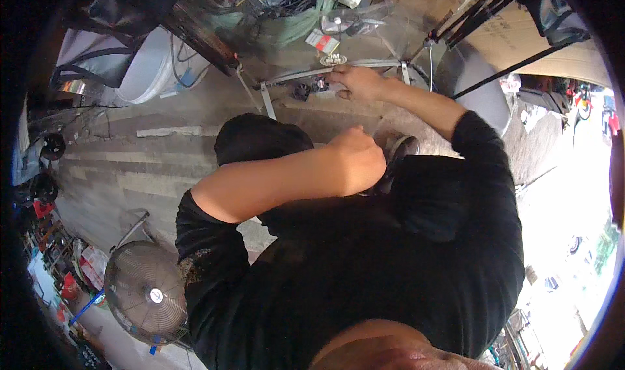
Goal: The person sits on the floor and assembles an electronic device using a power strip, wires, and a black plastic casing. They connect wires to the power strip, place components into the casing, and use scissors to cut a metal strip.
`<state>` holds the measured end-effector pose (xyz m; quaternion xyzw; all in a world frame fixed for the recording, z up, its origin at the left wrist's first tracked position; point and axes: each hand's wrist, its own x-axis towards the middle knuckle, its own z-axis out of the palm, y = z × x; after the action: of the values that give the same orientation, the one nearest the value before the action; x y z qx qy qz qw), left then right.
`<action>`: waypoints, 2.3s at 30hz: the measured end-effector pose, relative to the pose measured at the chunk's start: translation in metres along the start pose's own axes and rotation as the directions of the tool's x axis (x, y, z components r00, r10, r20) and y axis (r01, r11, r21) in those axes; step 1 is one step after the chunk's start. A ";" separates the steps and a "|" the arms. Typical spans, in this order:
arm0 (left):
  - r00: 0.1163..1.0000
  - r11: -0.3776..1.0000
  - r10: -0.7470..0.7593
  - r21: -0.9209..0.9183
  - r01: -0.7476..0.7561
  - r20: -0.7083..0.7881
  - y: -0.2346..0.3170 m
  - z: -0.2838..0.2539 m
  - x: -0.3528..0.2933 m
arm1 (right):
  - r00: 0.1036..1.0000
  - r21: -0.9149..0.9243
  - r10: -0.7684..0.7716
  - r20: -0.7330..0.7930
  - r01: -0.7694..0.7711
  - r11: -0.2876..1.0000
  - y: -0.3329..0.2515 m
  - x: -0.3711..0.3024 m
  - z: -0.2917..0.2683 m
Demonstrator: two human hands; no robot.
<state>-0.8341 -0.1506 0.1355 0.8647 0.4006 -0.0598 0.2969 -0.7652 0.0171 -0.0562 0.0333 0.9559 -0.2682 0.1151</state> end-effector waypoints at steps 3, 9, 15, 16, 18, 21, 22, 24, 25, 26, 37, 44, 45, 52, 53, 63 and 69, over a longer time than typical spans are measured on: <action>0.998 0.999 -0.032 -0.014 0.031 -0.059 -0.001 -0.003 -0.003 | 0.967 0.051 0.250 -0.045 -0.248 0.967 -0.003 0.015 0.070; 0.962 0.993 -0.107 0.024 0.117 -0.252 -0.006 -0.001 -0.013 | 0.783 0.047 0.603 -0.154 -0.603 0.796 -0.079 0.081 0.116; 0.900 0.990 -0.109 0.032 0.135 -0.422 -0.005 0.005 -0.025 | 0.835 -0.008 0.537 -0.122 -0.542 0.840 -0.081 0.088 0.125; 0.908 0.990 -0.113 0.029 0.136 -0.404 -0.004 0.002 -0.027 | 0.833 -0.018 0.536 -0.139 -0.543 0.840 -0.074 0.083 0.127; 0.924 0.993 -0.103 0.020 0.118 -0.370 -0.003 -0.001 -0.029 | 0.819 -0.041 0.549 -0.166 -0.562 0.826 -0.053 0.065 0.144; 0.931 0.993 -0.105 0.008 0.115 -0.350 0.000 -0.001 -0.029 | 0.850 -0.056 0.501 -0.162 -0.515 0.856 -0.044 0.038 0.142; 0.940 0.994 -0.104 0.005 0.112 -0.324 0.001 -0.002 -0.028 | 0.860 -0.038 0.495 -0.122 -0.503 0.864 -0.038 0.029 0.138; 0.958 0.994 -0.104 0.001 0.108 -0.269 0.005 -0.005 -0.026 | 0.826 0.059 0.530 -0.192 -0.530 0.846 -0.026 0.006 0.129; 0.953 0.995 -0.091 0.016 0.100 -0.290 0.008 -0.002 -0.025 | 0.784 0.121 0.570 -0.244 -0.559 0.820 -0.013 -0.001 0.130; 0.955 0.997 -0.070 0.010 0.077 -0.288 0.009 -0.003 -0.025 | 0.735 0.189 0.614 -0.289 -0.585 0.789 -0.002 -0.009 0.132; 0.953 1.000 -0.017 0.017 0.023 -0.302 0.012 0.002 -0.023 | 0.533 0.271 0.836 -0.134 -0.791 0.548 -0.004 -0.023 0.124; 0.963 0.998 -0.066 -0.009 0.066 -0.261 0.008 -0.004 -0.028 | 0.505 0.194 0.800 -0.325 -0.792 0.579 0.016 -0.038 0.104; 0.965 0.998 -0.066 -0.001 0.068 -0.255 0.008 -0.005 -0.027 | 0.512 0.143 0.784 -0.350 -0.798 0.585 0.021 -0.043 0.094; 0.966 0.998 -0.055 -0.005 0.055 -0.253 0.008 -0.001 -0.020 | 0.553 0.029 0.830 -0.077 -0.831 0.556 0.048 -0.073 0.116; 0.968 0.998 -0.063 -0.010 0.062 -0.242 0.008 -0.001 -0.020 | 0.523 0.120 0.836 -0.165 -0.831 0.544 0.047 -0.073 0.116; 0.977 0.996 -0.080 0.008 0.083 -0.198 -0.001 -0.006 -0.010 | 0.413 0.288 0.886 -0.209 -0.840 0.460 0.029 -0.010 0.120; 0.971 0.972 -0.237 0.000 0.237 -0.042 -0.015 -0.012 -0.003 | 0.745 0.328 0.641 -0.185 -0.568 0.755 -0.015 0.000 0.108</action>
<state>-0.8483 -0.1380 0.1398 0.8126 0.5068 -0.0776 0.2771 -0.7452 -0.0516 -0.1382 0.3964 0.8566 -0.3263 0.0519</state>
